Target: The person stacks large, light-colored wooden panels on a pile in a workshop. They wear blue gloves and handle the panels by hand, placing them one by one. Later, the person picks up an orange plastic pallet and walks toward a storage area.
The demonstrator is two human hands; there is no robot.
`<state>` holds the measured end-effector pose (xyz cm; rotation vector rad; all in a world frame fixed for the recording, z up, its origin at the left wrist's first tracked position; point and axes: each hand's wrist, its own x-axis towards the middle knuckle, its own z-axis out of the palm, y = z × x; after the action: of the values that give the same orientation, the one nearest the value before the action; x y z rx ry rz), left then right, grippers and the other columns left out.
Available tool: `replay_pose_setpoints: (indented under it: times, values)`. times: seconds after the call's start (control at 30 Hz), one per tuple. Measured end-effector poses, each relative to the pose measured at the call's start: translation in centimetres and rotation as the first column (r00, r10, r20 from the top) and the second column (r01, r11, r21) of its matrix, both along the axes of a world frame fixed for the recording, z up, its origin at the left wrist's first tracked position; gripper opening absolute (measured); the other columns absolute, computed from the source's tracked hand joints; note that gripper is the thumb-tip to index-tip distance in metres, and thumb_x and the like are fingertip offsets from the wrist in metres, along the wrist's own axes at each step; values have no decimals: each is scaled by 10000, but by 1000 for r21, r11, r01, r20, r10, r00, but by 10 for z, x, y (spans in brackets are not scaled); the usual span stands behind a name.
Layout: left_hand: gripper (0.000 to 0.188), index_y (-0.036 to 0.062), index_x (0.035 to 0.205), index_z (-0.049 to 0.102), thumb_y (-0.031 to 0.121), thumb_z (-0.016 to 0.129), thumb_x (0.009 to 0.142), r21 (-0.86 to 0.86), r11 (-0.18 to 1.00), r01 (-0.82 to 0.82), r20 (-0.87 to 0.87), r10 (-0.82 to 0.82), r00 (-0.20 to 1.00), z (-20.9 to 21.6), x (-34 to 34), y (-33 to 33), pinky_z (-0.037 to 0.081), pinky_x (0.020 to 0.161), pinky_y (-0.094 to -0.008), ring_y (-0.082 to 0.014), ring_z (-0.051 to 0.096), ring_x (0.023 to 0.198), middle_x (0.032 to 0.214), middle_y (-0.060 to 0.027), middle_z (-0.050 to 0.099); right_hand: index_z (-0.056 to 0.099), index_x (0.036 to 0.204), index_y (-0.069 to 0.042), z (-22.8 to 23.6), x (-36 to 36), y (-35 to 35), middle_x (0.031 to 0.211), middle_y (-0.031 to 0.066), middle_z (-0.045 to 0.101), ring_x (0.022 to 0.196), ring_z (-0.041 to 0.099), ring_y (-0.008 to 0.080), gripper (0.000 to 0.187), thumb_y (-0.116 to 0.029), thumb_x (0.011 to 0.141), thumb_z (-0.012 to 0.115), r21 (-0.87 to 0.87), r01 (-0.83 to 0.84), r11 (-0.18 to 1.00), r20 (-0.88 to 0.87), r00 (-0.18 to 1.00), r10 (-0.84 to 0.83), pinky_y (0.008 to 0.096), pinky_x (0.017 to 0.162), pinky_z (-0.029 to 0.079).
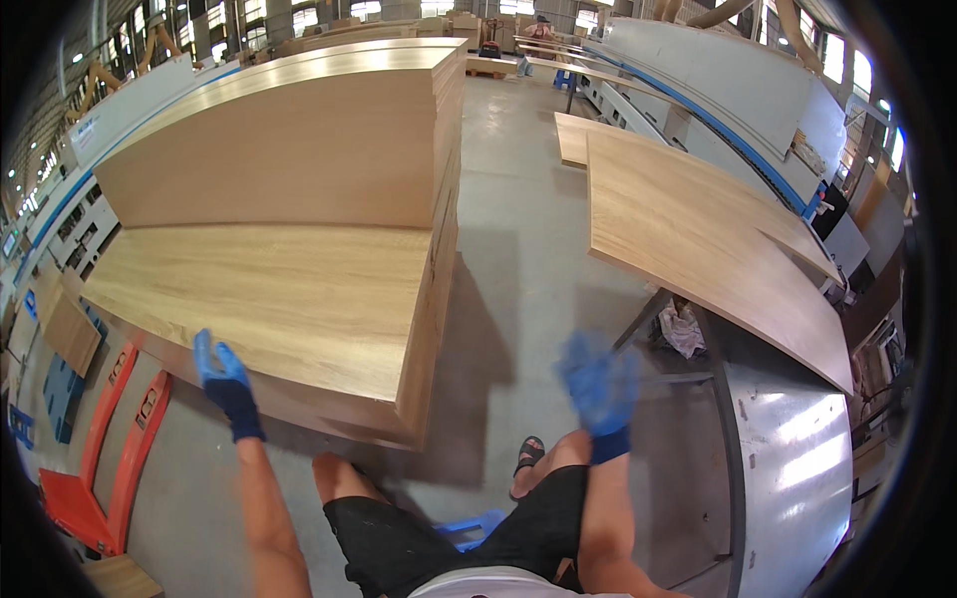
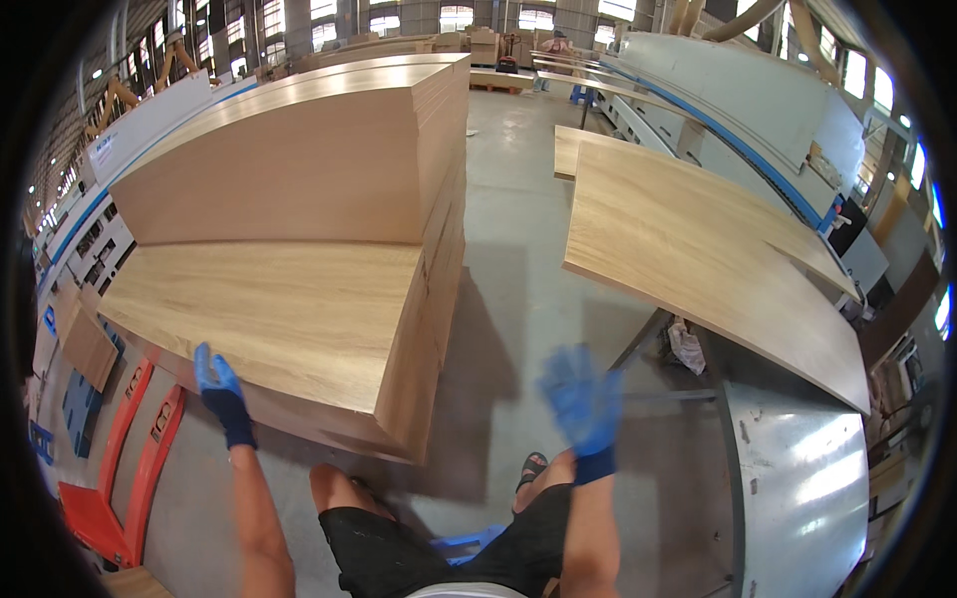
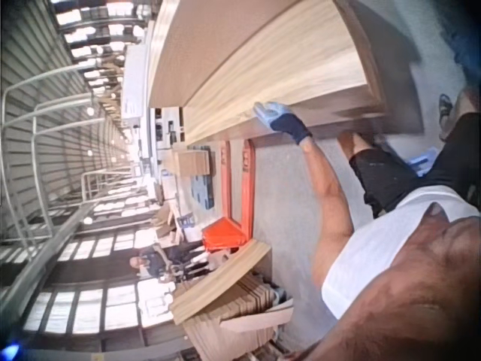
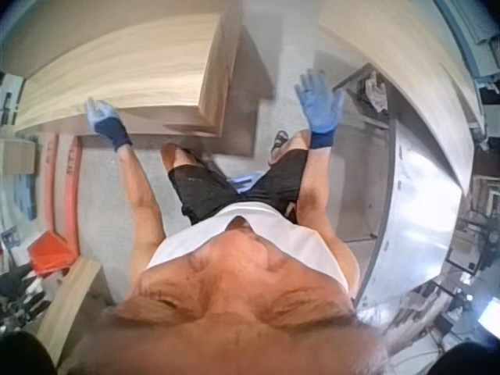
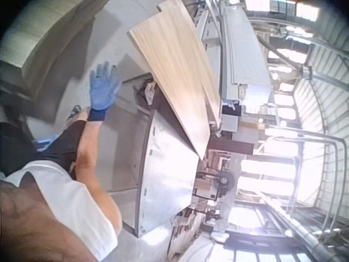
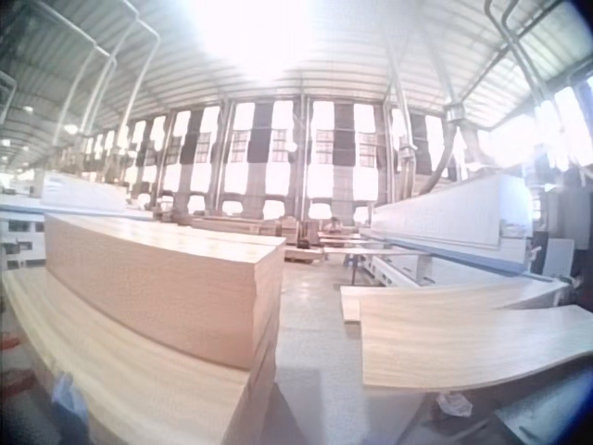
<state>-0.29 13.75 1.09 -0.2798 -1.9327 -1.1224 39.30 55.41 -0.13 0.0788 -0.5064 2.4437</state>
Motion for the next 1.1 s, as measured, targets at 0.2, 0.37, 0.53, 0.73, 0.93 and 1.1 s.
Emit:
replay_pose_setpoints:
  times: [0.2,0.37,0.53,0.73,0.93,1.1]
  values:
    - [320,-71,1178,594,48,512,893,292,729,619,10,-650,760,44,190,143,441,978,-378,-316,593,1128,1194,-210,626,374,1428,-22,91,94,136,1459,199,390,1364,339,340,821,-550,844,608,212,235,949,-163,966,-203,498,1146,217]
    - [310,-29,1162,626,33,548,868,267,565,780,118,-823,556,49,252,175,473,932,-341,-275,615,1100,1162,-215,638,465,1340,22,121,95,170,1333,192,518,1238,484,305,658,-372,854,668,230,379,896,81,910,-406,433,1062,378]
    - [351,-31,1189,605,140,597,882,451,350,821,158,-937,312,34,294,212,470,941,-367,-323,612,1096,1181,-226,626,563,1223,9,81,169,261,1181,171,605,1066,590,290,548,-358,831,671,323,434,841,296,798,-525,409,919,483]
    - [721,-21,1374,420,391,684,843,515,43,856,216,-973,-81,48,338,217,422,994,-369,-307,547,1188,1294,-240,549,568,1143,17,111,142,24,1032,221,600,967,600,337,651,-404,680,745,797,600,-67,-160,103,-982,477,810,507]
    - [661,-31,1365,407,342,665,884,800,23,600,393,-775,-495,119,393,169,442,959,-333,-232,560,1109,1207,-131,592,481,1266,42,27,165,-48,1129,240,579,996,590,360,527,-291,884,625,831,530,-169,-180,-33,-983,448,863,500]
    - [399,-26,1279,494,157,595,940,988,16,-152,-19,-974,-224,29,378,161,523,835,-311,-206,615,1016,1230,-124,577,439,1341,-19,27,113,-155,1163,194,622,948,632,314,581,-417,928,532,87,-103,991,339,939,67,410,815,525]
